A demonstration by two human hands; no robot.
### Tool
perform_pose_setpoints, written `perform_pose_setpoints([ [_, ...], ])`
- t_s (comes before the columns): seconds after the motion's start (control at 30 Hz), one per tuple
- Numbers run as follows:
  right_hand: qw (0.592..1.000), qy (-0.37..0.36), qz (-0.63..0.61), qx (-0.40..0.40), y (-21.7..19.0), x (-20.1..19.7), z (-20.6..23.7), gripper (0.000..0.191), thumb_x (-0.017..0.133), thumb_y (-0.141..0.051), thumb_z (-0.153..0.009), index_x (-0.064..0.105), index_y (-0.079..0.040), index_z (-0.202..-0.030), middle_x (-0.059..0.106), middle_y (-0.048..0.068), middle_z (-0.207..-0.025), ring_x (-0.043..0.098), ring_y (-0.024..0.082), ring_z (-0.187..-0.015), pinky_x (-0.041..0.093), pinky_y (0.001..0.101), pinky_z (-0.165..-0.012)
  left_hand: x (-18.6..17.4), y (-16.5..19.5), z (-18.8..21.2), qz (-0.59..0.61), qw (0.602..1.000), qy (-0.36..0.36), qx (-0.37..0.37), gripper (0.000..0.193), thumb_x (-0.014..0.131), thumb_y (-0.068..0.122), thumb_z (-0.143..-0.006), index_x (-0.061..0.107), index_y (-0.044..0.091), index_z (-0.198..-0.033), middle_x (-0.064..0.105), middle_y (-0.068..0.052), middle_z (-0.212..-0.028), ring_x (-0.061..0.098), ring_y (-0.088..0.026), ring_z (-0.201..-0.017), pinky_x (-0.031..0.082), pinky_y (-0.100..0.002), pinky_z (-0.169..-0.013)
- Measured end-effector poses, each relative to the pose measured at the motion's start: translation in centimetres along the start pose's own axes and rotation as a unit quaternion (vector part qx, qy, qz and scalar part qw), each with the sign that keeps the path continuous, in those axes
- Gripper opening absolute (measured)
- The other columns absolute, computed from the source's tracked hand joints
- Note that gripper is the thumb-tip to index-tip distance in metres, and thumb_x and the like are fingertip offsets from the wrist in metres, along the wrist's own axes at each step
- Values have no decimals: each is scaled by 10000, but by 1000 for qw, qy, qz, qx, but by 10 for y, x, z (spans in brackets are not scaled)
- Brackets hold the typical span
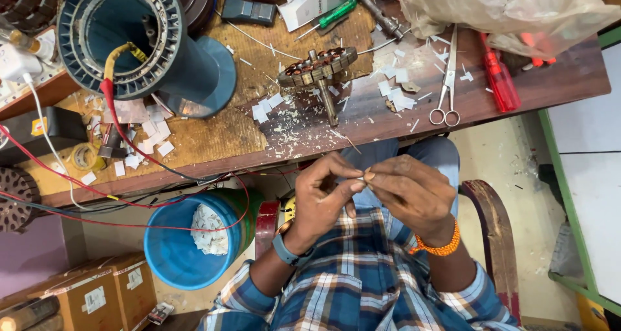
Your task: The person repeatedly cuts small white plastic pieces with scissors and inserts them into slots on a cylindrical motor rotor. The person handles the rotor and plastic pieces by hand, working at a cluttered bench with motor parts and tools.
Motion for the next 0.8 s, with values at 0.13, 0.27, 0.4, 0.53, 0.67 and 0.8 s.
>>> perform_pose_setpoints([
  [0.13, 986, -32, -96, 136, 11, -2, 2, 135, 786, -36, -882, 729, 9, -996, 765, 127, -963, 771, 205, -871, 627, 279, -734, 1, 12, -2, -71, 996, 0, 61, 52, 709, -19, -959, 677, -58, -971, 657, -119, -918, 671, -100, -630, 552, -223, -466],
  [0.27, 934, -18, -188, 304, 28, 7, 22, 140, 767, -99, -904, 751, 8, -992, 786, 120, -939, 763, 167, -813, 622, 251, -680, 4, 29, -3, -211, 965, -21, 156, 33, 691, -24, -974, 677, -53, -970, 661, -110, -906, 674, -110, -657, 554, -220, -494],
  [0.4, 943, 2, -177, 283, 31, 21, 33, 158, 739, -128, -942, 706, -1, -1031, 771, 109, -965, 747, 159, -848, 612, 249, -726, 1, 26, -7, -173, 982, -36, 70, 72, 697, 10, -967, 666, -52, -948, 652, -109, -879, 681, -103, -628, 546, -220, -478],
  [0.53, 972, 27, -138, 187, 26, 15, 30, 230, 782, -148, -905, 686, -1, -1054, 752, 114, -993, 751, 172, -889, 617, 254, -763, -5, 26, -12, -127, 990, -55, 8, 114, 735, 84, -952, 712, -26, -970, 707, -117, -887, 704, -111, -639, 570, -227, -487],
  [0.67, 982, 11, -75, 170, 23, 11, 30, 207, 798, -82, -893, 694, 7, -1049, 753, 131, -1013, 763, 195, -913, 620, 273, -775, -9, 35, -17, -241, 967, -66, 50, 130, 758, 145, -950, 753, 29, -1008, 767, -85, -911, 751, -131, -706, 596, -257, -552],
  [0.8, 890, 42, -304, 338, 39, 22, 45, 95, 721, 18, -930, 666, 29, -1007, 741, 137, -936, 744, 181, -832, 630, 290, -721, -5, 43, -18, -309, 936, -116, 124, 198, 762, 149, -932, 737, 25, -1084, 742, -95, -1005, 742, -190, -904, 606, -327, -756],
])
Point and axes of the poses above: each hand's wrist, its own z-axis away from the middle knuckle, its own x-axis out of the palm, y = z × x, the point moved 5 cm from there along -z, towards the middle knuckle
